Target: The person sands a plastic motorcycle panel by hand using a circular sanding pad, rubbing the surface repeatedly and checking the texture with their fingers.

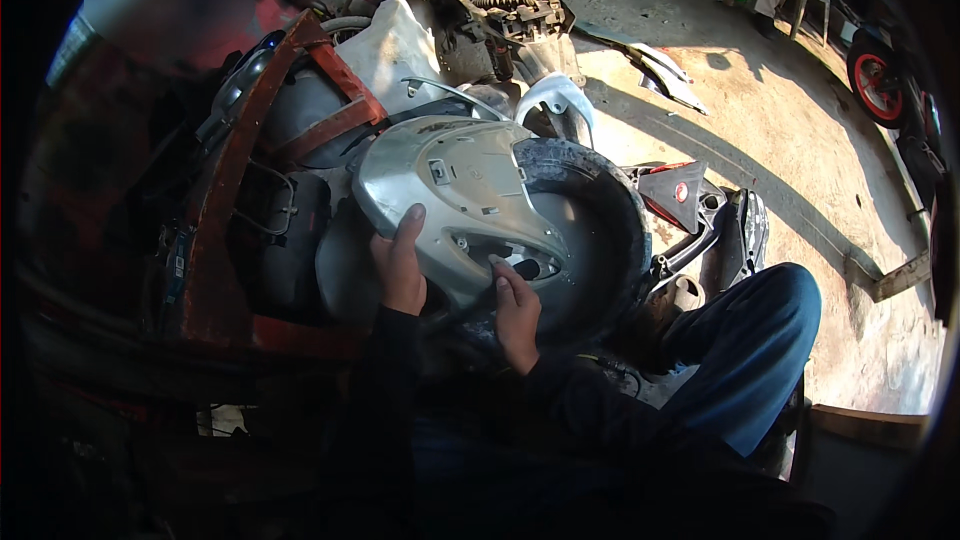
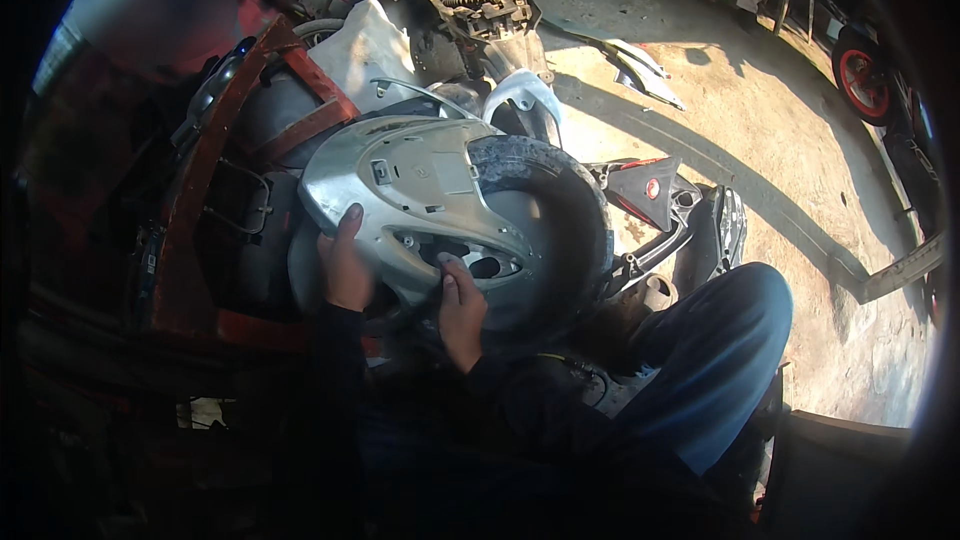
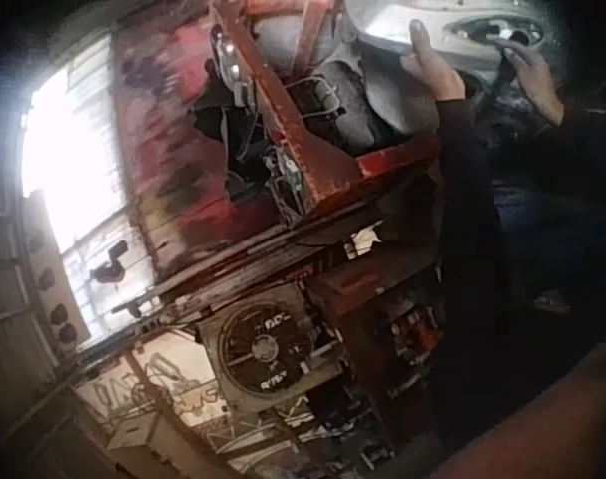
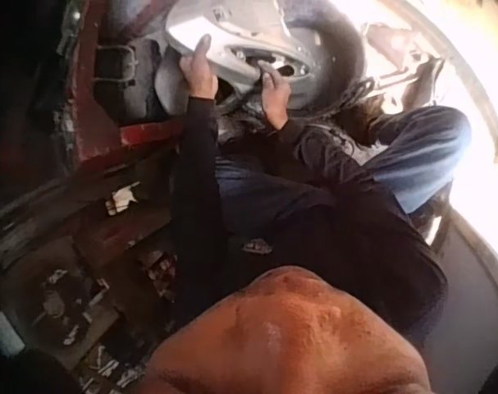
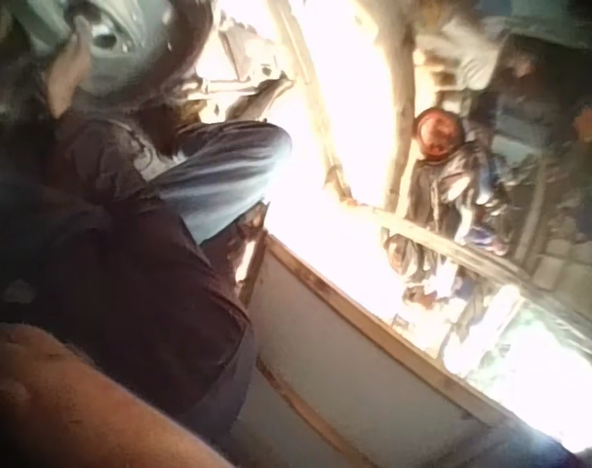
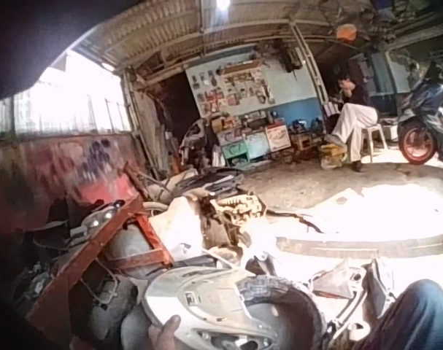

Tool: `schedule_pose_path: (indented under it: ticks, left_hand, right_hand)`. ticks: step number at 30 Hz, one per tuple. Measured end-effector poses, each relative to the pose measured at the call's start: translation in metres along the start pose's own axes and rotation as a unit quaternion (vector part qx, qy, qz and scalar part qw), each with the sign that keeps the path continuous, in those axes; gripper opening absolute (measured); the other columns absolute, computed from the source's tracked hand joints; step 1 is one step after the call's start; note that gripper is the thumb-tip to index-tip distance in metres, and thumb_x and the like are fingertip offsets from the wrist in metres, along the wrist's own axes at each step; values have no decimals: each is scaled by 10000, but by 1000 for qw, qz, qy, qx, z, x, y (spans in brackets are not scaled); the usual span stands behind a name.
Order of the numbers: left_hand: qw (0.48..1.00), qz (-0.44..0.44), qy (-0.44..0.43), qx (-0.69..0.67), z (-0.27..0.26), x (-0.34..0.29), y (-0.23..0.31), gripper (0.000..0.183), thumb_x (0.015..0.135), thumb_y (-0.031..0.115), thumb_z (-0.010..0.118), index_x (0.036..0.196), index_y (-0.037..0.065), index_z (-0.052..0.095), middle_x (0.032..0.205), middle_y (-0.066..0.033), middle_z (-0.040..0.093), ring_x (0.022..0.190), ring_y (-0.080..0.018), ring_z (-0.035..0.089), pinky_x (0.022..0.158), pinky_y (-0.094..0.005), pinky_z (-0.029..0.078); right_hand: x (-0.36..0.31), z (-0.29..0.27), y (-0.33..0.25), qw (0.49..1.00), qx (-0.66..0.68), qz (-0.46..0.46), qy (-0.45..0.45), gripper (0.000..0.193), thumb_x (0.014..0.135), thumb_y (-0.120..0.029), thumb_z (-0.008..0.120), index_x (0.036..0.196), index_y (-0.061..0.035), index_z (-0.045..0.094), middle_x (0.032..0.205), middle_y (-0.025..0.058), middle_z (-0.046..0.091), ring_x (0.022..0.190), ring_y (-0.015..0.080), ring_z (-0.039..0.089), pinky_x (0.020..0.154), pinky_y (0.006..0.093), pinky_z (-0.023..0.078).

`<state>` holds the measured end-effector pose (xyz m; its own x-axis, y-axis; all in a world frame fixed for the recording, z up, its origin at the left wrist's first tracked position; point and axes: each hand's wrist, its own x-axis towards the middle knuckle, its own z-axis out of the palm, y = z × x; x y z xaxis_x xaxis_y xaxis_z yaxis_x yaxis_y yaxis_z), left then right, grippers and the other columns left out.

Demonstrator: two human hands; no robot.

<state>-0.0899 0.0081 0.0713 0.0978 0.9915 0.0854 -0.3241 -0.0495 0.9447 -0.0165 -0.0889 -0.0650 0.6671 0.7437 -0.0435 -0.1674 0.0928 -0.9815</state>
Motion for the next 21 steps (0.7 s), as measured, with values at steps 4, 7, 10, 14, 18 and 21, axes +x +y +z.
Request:
schedule_pose_path:
  ticks: [4,7,10,14,18,21]
  left_hand:
    - [1000,10,-12,25,-2,-2,5,548,931,167,688,1388,-28,458,1309,-129,575,1180,-230,583,1011,-371,461]
    - [1000,-8,-5,7,-4,-5,9,554,918,173,700,1375,-37,471,1291,-134,583,1181,-229,580,1005,-362,458]
    - [1000,-10,25,-4,-9,-4,25,575,881,182,729,1352,-48,491,1253,-129,595,1162,-214,582,986,-339,459]
    - [995,61,-31,79,-14,2,44,576,854,144,726,1346,-46,496,1246,-129,589,1142,-198,581,973,-329,459]
    - [993,63,-54,80,-8,9,47,526,897,190,701,1340,-24,513,1236,-122,597,1156,-215,578,992,-361,459]
    - [996,45,-25,77,-15,11,51,510,902,201,702,1329,-15,528,1213,-111,611,1124,-207,592,986,-361,464]
  right_hand:
    - [-5,-10,-13,995,84,-38,21,199,1038,-132,516,1121,8,631,1015,97,698,967,158,627,896,296,479]
    - [13,-30,-2,989,113,1,91,193,1043,-141,505,1075,0,632,926,75,668,860,133,595,814,299,487]
    - [59,-63,11,978,33,-31,202,202,1038,-126,484,1057,5,636,891,64,656,819,130,583,763,306,482]
    - [139,-109,33,961,97,-46,253,220,1021,-133,483,1070,2,649,888,87,670,808,143,602,768,317,493]
    - [193,-129,52,982,-59,-16,176,242,1016,-179,502,1082,1,650,921,139,702,850,225,666,796,363,507]
    - [210,-113,69,959,-271,-13,82,260,1003,-247,530,1046,-19,648,988,236,704,952,446,672,823,487,516]
